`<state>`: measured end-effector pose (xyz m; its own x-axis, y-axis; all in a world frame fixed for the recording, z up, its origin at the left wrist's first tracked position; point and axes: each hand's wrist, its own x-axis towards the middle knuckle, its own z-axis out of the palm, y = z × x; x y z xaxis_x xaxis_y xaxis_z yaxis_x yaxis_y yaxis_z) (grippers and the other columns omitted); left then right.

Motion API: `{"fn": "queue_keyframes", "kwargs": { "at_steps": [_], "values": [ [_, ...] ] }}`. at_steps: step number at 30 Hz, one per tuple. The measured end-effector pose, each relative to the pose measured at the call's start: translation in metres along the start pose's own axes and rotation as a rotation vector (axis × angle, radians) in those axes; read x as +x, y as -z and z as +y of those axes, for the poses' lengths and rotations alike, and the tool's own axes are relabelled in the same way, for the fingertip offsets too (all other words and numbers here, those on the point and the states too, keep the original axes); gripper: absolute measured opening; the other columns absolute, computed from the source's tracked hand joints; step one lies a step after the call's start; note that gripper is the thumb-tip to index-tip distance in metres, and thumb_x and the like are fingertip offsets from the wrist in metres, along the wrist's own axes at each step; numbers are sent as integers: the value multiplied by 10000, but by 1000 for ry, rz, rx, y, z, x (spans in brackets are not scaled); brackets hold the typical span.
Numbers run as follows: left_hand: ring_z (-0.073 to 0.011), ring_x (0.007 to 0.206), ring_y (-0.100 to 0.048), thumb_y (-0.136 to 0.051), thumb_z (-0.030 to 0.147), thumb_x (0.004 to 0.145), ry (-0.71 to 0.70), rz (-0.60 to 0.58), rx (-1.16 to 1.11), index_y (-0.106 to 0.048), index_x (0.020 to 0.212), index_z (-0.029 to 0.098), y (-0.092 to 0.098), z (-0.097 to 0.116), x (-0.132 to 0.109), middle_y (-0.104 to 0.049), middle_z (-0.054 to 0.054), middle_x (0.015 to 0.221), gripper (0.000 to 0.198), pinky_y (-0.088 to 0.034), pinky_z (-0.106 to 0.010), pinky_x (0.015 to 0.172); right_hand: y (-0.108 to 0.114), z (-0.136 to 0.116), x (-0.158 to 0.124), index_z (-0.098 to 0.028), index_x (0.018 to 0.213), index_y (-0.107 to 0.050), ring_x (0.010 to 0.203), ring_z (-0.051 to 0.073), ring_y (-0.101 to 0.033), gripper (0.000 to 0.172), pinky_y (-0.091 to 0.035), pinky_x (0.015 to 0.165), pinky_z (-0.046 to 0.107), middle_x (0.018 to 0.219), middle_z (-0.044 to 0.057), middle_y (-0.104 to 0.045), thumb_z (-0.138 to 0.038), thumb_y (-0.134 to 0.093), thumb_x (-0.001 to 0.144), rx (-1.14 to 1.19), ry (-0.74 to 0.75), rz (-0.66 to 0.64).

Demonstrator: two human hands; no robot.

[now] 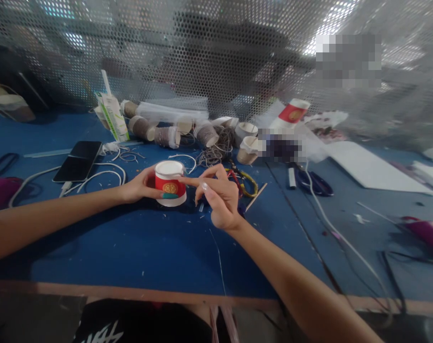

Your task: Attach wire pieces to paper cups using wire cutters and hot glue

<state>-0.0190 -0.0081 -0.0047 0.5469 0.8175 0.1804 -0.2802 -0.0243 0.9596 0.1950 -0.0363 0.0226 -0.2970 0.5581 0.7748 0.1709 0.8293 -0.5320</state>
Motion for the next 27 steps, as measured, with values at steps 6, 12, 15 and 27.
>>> {"fn": "queue_keyframes", "kwargs": {
  "at_steps": [6, 12, 15, 27],
  "values": [
    [-251, 999, -646, -825, 172, 536, 4, -24, -54, -605, 1114, 165, 2, -2, 0, -698, -95, 1073, 619, -474, -396, 928, 0, 4, 0, -262, 487, -584, 761, 229, -501, 431, -390, 757, 441, 710, -4, -720, -340, -412, 874, 42, -67, 129],
    [-266, 1010, -641, -825, 190, 535, 5, -26, -74, -615, 1115, 172, 4, -4, -1, -698, -97, 1081, 617, -464, -409, 938, 0, 9, -1, -266, 443, -536, 742, 241, -523, 474, -403, 756, 460, 604, 36, -652, -435, -400, 865, -7, -126, 198],
    [-269, 1013, -639, -822, 187, 536, 5, -22, -79, -613, 1115, 174, 4, -4, -1, -698, -94, 1079, 617, -457, -418, 946, 0, 11, -1, -267, 436, -525, 729, 236, -529, 478, -403, 760, 453, 558, 34, -626, -421, -398, 871, -15, -103, 229],
    [-262, 993, -641, -822, 145, 520, 19, -26, -124, -627, 1089, 192, 4, -3, -1, -708, -71, 1049, 603, -457, -415, 939, -2, 9, 1, -245, 464, -549, 757, 217, -624, 470, -421, 736, 410, 504, 28, -595, -338, -423, 907, 53, -59, 279]
  ]
}}
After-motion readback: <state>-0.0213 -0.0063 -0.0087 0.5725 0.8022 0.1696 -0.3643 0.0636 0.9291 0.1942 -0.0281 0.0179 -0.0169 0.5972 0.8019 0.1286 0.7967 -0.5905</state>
